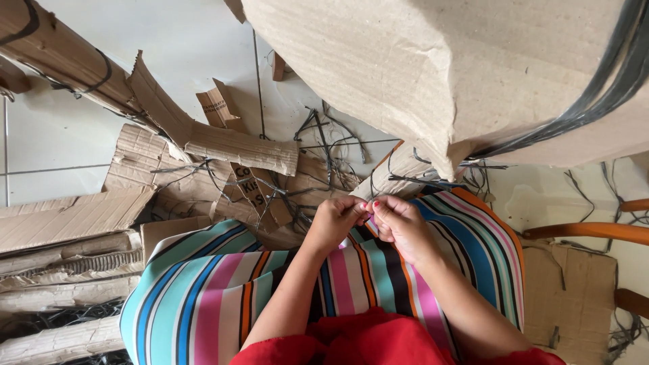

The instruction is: Wrapping wooden chair legs with cardboard and securing them with wire ties for protection.

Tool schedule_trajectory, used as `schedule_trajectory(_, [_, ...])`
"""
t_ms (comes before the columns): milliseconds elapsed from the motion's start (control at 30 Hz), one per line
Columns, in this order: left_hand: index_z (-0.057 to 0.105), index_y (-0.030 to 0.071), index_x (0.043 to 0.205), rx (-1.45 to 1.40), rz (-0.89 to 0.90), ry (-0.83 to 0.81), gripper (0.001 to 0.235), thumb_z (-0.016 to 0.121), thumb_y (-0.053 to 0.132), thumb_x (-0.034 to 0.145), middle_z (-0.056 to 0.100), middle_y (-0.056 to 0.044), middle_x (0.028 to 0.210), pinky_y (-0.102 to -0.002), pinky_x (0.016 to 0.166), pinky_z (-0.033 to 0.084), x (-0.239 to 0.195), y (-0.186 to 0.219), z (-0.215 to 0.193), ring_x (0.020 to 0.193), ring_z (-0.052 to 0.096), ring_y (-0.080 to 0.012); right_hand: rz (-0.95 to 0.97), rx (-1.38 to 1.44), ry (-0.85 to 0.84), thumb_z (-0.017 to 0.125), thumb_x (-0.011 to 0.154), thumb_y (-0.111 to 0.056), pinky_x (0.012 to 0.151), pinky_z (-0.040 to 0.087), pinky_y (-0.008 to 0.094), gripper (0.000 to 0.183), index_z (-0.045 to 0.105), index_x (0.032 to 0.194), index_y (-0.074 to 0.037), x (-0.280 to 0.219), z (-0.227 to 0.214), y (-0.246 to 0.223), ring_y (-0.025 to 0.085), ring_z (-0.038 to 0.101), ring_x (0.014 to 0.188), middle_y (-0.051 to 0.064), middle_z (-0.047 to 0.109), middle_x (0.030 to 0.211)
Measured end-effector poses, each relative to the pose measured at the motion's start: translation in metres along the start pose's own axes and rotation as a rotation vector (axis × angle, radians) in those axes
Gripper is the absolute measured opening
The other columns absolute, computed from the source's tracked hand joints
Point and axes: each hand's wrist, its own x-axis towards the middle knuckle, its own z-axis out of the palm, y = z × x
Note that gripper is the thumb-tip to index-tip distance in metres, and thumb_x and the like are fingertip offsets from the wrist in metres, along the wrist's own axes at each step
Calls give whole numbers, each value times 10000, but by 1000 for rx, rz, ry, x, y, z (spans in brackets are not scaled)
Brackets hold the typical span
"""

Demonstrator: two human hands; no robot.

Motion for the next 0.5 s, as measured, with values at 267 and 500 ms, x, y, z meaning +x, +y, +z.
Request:
schedule_trajectory(267, [697,86,872,-220,-109,72,372,510,311,1103,724,-69,731,-270,681,593,40,-65,9,671,697,-131,-477,-1017,242,676,999,-316,664,589,399,182,627,1065,-154,-7,3,0,289,749,730,81,759,765])
schedule_trajectory(500, [579,112,867,-652,-182,227,325,464,295,1110,652,-15,738,-169,653,560,64,-51,21,654,608,-54,-591,-1396,213,579,1026,-429,573,572,373,236,619,913,-225,-7,-11,-9,244,724,617,-1,677,609])
